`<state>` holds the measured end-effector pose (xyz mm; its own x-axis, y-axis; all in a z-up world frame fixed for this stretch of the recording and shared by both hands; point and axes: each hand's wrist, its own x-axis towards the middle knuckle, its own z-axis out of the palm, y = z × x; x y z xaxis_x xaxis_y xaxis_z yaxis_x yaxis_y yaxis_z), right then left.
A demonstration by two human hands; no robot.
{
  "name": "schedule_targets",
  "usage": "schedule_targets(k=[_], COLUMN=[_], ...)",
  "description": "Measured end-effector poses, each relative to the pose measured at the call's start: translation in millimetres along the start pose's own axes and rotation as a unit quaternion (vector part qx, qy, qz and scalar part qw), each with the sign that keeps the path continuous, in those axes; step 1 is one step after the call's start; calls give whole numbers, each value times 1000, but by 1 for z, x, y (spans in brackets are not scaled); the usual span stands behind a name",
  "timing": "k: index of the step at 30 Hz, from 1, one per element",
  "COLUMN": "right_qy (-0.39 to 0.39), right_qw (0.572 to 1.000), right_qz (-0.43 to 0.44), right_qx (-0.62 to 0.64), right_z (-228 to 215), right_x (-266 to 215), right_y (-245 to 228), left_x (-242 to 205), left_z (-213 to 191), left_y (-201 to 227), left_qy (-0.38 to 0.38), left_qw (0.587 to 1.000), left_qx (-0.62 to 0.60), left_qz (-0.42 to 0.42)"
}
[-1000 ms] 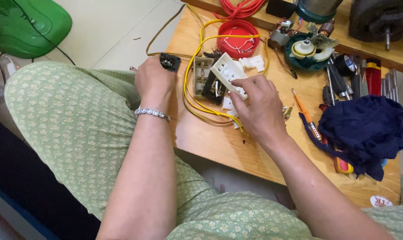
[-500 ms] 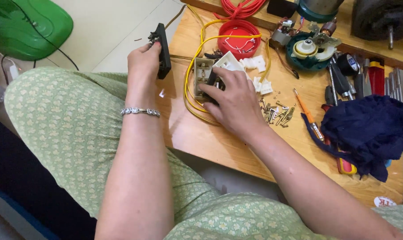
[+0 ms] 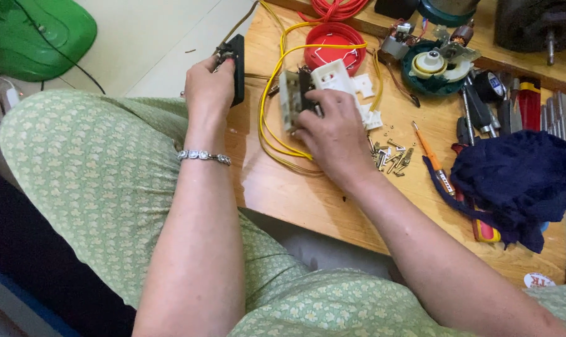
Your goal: Inspecting, cleaning, and assembling small electrical components and a motor on a low workbench.
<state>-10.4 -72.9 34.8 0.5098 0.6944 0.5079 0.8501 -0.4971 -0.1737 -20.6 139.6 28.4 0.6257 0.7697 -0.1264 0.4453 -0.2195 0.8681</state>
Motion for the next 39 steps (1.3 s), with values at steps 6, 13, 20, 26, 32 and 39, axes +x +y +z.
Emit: schedule_targets(k=[6,13,20,26,32,39], right_qy=[-4,23,-2,15,22,29], right_qw=[995,994,992,988,982,986], right_qz=[77,72,92,120,175,166], right_qx=[67,75,83,97,67,8], right_z=[-8,-6,-10,-13,-9,-9], right_x=[-6,-7,-8,-11,-12,-10], right_y=[17,20,22,20,26,24], left_x=[-17,-27,-37,-36,-32,-32], left_z=[4,19,21,16,21,22], left_y=[13,14,9,9,6,6], left_qy=[-18,-28,29,31,1,-17], left_qw=[997,978,961,975,972,967], left_qx=[42,85,159,173,205,240], left_qz=[60,186,223,138,113,84])
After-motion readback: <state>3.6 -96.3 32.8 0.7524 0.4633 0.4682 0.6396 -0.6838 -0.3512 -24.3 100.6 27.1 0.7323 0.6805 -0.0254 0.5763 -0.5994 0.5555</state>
